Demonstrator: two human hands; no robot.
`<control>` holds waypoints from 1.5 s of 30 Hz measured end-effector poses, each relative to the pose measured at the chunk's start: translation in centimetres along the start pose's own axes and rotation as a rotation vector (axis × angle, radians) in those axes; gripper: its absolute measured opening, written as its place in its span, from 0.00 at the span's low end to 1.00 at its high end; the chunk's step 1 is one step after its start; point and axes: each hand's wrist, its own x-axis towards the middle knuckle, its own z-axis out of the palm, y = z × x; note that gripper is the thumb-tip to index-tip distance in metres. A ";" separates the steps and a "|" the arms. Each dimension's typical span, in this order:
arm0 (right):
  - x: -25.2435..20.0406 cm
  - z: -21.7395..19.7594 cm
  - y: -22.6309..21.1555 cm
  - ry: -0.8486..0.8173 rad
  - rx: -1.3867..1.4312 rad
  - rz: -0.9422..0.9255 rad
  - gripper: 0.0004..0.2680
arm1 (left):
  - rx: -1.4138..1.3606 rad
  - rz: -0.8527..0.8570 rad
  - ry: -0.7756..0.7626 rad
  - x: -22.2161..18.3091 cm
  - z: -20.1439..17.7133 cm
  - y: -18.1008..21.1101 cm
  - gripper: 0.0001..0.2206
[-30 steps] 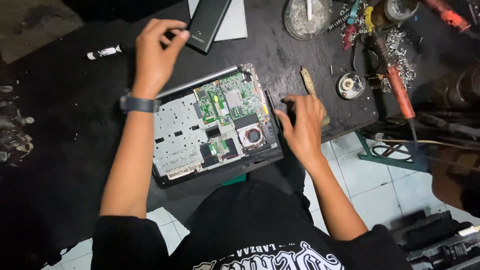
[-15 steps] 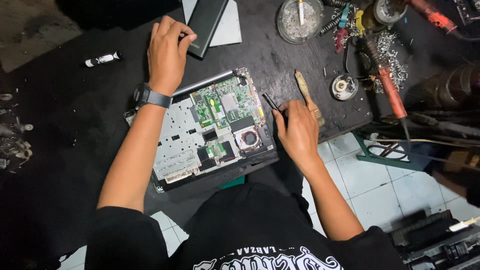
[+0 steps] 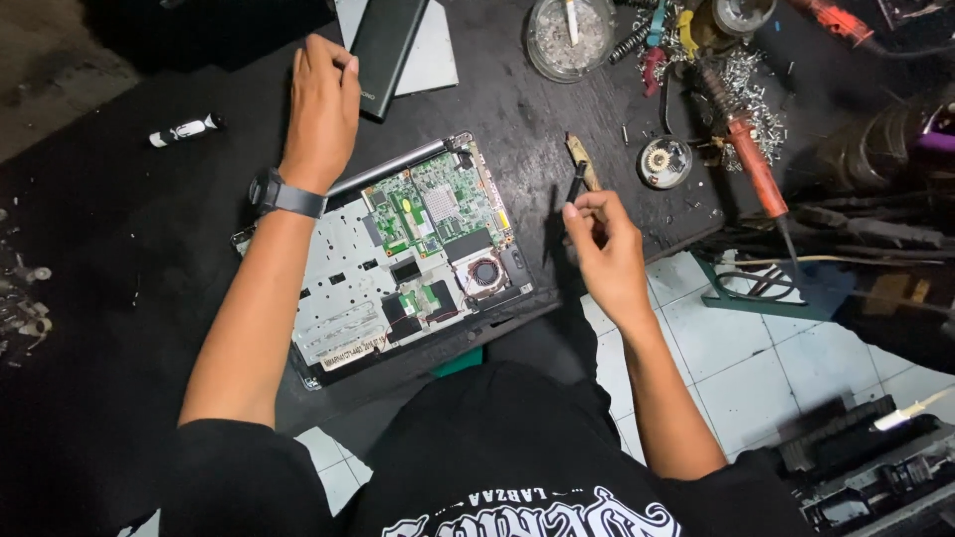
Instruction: Connecting internal components including a cooling fan and ribbon cables to a laptop motherboard during a repair.
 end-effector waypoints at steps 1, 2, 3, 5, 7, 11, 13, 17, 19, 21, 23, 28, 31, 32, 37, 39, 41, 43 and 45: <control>0.0 0.0 0.2 -0.004 0.000 -0.004 0.05 | 0.003 -0.002 0.004 -0.1 0.2 -0.4 0.06; 0.0 -0.1 0.4 0.001 0.036 -0.007 0.05 | 0.000 0.016 -0.026 -0.2 0.4 -0.8 0.05; -0.1 -0.1 0.5 0.007 0.073 -0.007 0.04 | -0.004 0.035 -0.058 -0.3 0.7 -1.2 0.04; -0.2 -0.1 0.6 0.021 0.085 -0.020 0.04 | -0.037 0.026 -0.059 -0.4 0.8 -1.9 0.05; -0.3 -0.1 0.4 0.038 0.098 -0.032 0.04 | -0.071 0.018 -0.061 -0.2 0.4 -1.7 0.06; -0.6 0.1 -0.7 0.006 0.270 -0.120 0.04 | -0.258 -0.013 0.092 -0.2 -2.0 1.9 0.05; -1.1 0.3 -1.9 -0.010 0.320 -0.161 0.05 | -0.359 -0.046 0.149 -0.9 -3.1 4.1 0.06; -2.1 0.8 -3.8 0.000 0.325 -0.219 0.21 | -0.656 -0.277 0.281 -3.3 -4.3 7.3 0.11; -2.6 1.1 -4.3 0.005 0.336 -0.231 0.26 | -0.737 -0.397 0.301 -4.7 -4.7 7.9 0.12; -3.0 1.4 -5.1 -0.002 0.365 -0.220 0.26 | -1.032 -0.679 0.360 -5.8 -5.0 8.1 0.12; -3.5 1.6 -4.9 -0.004 0.381 -0.227 0.26 | -1.181 -0.722 0.373 -7.4 -5.0 8.8 0.11; -5.5 2.9 -6.6 0.057 0.416 -0.258 0.26 | -1.558 -0.805 0.428 -12.0 -3.9 14.0 0.09; -6.8 4.5 -7.7 0.109 0.535 -0.440 0.27 | -1.929 -0.822 0.360 -14.4 -1.9 17.7 0.11; -7.0 5.1 -8.1 0.166 0.540 -0.578 0.27 | -1.970 -0.886 0.351 -15.1 -1.4 18.9 0.08; -7.3 6.6 -9.6 0.325 0.371 -0.903 0.23 | -2.031 -0.962 0.287 -17.5 -0.4 22.3 0.07; -7.2 6.7 -9.4 0.218 0.415 -1.008 0.27 | -2.051 -0.989 0.302 -18.2 0.1 22.4 0.10; -7.4 6.9 -9.2 0.232 0.411 -1.019 0.28 | -2.029 -1.009 0.326 -18.2 0.0 22.4 0.08; -7.5 7.0 -8.3 0.250 0.405 -1.029 0.28 | -2.007 -1.030 0.345 -18.1 -0.3 22.6 0.06; -7.5 7.0 -6.7 0.260 0.387 -1.022 0.37 | -1.894 -1.018 0.312 -17.9 -0.6 22.7 0.08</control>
